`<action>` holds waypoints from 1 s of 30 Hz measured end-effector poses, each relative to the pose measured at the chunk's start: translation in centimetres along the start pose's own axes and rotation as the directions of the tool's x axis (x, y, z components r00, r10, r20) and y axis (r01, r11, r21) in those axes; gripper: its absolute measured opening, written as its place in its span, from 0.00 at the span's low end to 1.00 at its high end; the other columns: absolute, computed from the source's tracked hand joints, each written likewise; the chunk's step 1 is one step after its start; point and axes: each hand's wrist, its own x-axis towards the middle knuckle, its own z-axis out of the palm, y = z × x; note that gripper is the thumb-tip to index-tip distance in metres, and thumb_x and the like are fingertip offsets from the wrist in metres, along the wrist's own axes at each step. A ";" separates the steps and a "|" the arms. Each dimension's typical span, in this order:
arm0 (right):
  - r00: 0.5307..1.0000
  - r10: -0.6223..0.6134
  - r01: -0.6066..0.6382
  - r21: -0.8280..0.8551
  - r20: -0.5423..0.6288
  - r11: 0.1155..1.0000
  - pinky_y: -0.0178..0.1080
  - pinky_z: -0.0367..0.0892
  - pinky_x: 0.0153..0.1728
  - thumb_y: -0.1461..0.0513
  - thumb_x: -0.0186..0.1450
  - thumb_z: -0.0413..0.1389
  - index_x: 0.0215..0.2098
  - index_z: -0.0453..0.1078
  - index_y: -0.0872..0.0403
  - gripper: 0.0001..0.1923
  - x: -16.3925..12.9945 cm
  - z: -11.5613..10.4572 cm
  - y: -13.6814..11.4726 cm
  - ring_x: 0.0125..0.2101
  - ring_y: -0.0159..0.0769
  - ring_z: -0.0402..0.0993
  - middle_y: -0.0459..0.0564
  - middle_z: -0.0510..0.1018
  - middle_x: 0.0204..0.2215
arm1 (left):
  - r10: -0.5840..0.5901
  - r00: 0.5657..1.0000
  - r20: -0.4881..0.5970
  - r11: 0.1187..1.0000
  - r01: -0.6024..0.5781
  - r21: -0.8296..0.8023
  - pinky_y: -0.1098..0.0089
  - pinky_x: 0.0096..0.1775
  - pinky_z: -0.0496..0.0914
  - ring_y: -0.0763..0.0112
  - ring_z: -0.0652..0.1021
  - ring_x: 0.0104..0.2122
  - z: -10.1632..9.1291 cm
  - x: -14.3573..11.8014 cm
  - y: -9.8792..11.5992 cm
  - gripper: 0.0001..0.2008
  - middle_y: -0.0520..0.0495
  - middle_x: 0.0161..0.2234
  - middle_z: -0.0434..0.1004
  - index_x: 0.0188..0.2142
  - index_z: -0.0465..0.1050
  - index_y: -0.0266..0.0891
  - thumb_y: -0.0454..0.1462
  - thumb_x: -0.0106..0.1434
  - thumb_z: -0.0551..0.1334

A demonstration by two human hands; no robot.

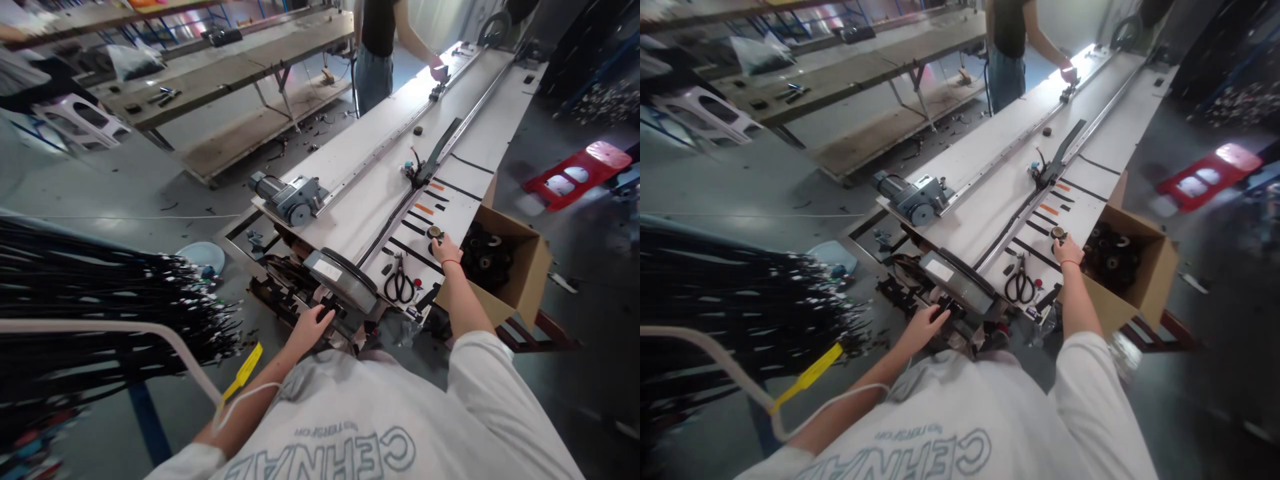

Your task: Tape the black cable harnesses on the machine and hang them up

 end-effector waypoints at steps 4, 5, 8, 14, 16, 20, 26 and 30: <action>1.000 0.006 -0.006 0.011 0.010 1.000 0.53 0.57 0.53 0.50 0.68 0.42 0.65 0.53 0.57 0.32 0.0 0.0 0.0 0.54 0.52 0.67 0.63 0.72 0.53 | -0.045 0.999 0.030 0.999 0.045 0.003 0.69 0.31 0.63 0.63 0.73 0.27 -0.1 -1.8 -1.4 0.22 0.48 0.22 0.72 0.25 0.71 0.36 0.53 0.59 0.53; 1.000 0.005 -0.005 0.015 0.010 1.000 0.54 0.57 0.53 0.50 0.68 0.42 0.66 0.53 0.57 0.32 0.0 0.0 0.0 0.54 0.51 0.67 0.63 0.71 0.53 | -0.057 0.997 0.044 0.998 0.057 -0.001 0.69 0.30 0.63 0.64 0.73 0.26 -0.2 -2.1 -1.7 0.23 0.49 0.21 0.71 0.24 0.71 0.37 0.53 0.58 0.53; 1.000 0.006 -0.006 0.029 0.014 1.000 0.54 0.57 0.53 0.49 0.68 0.42 0.66 0.52 0.56 0.32 0.0 -0.1 0.0 0.54 0.52 0.66 0.63 0.70 0.54 | -0.112 0.983 0.147 0.993 0.114 -0.006 0.70 0.27 0.61 0.67 0.70 0.22 -0.3 -2.4 -2.7 0.24 0.51 0.17 0.66 0.20 0.66 0.38 0.55 0.57 0.53; 1.000 0.000 -0.002 0.069 0.030 0.998 0.54 0.58 0.53 0.50 0.68 0.44 0.66 0.52 0.54 0.32 0.1 -0.1 0.1 0.54 0.52 0.66 0.62 0.69 0.55 | -0.062 0.956 0.286 0.996 0.076 -0.041 0.71 0.30 0.63 0.68 0.70 0.24 -0.6 -2.9 -4.6 0.22 0.50 0.20 0.70 0.23 0.69 0.38 0.55 0.54 0.57; 1.000 0.001 -0.003 0.084 0.028 0.996 0.54 0.59 0.52 0.50 0.68 0.44 0.66 0.52 0.54 0.32 0.1 -0.2 0.1 0.54 0.52 0.67 0.62 0.70 0.55 | -0.041 0.973 0.226 0.996 0.057 -0.064 0.70 0.32 0.64 0.66 0.72 0.27 -0.5 -3.2 -4.7 0.21 0.49 0.24 0.73 0.30 0.72 0.38 0.54 0.55 0.56; 0.999 0.004 -0.008 0.116 0.034 0.993 0.54 0.60 0.52 0.50 0.68 0.44 0.66 0.53 0.55 0.32 0.0 -0.3 0.2 0.54 0.53 0.66 0.63 0.69 0.55 | -0.086 0.990 0.114 0.994 0.093 -0.063 0.69 0.31 0.63 0.67 0.71 0.27 0.3 -3.4 -4.1 0.23 0.49 0.24 0.71 0.29 0.70 0.38 0.55 0.58 0.51; 0.999 -0.007 0.002 0.118 0.041 0.993 0.54 0.59 0.53 0.51 0.68 0.45 0.66 0.52 0.55 0.32 -0.1 -0.4 0.2 0.54 0.53 0.66 0.64 0.68 0.56 | -0.118 0.984 0.134 0.985 0.133 -0.108 0.69 0.30 0.63 0.68 0.69 0.24 1.2 -2.2 -2.8 0.25 0.51 0.19 0.65 0.20 0.63 0.39 0.57 0.58 0.51; 0.998 -0.013 0.006 0.116 0.055 0.993 0.53 0.59 0.53 0.51 0.68 0.45 0.67 0.51 0.56 0.33 -0.1 -0.6 0.3 0.54 0.53 0.66 0.63 0.69 0.56 | -0.076 0.982 0.173 0.966 0.115 -0.233 0.69 0.31 0.66 0.68 0.71 0.26 1.5 -1.7 -2.2 0.25 0.51 0.23 0.70 0.27 0.68 0.38 0.59 0.57 0.53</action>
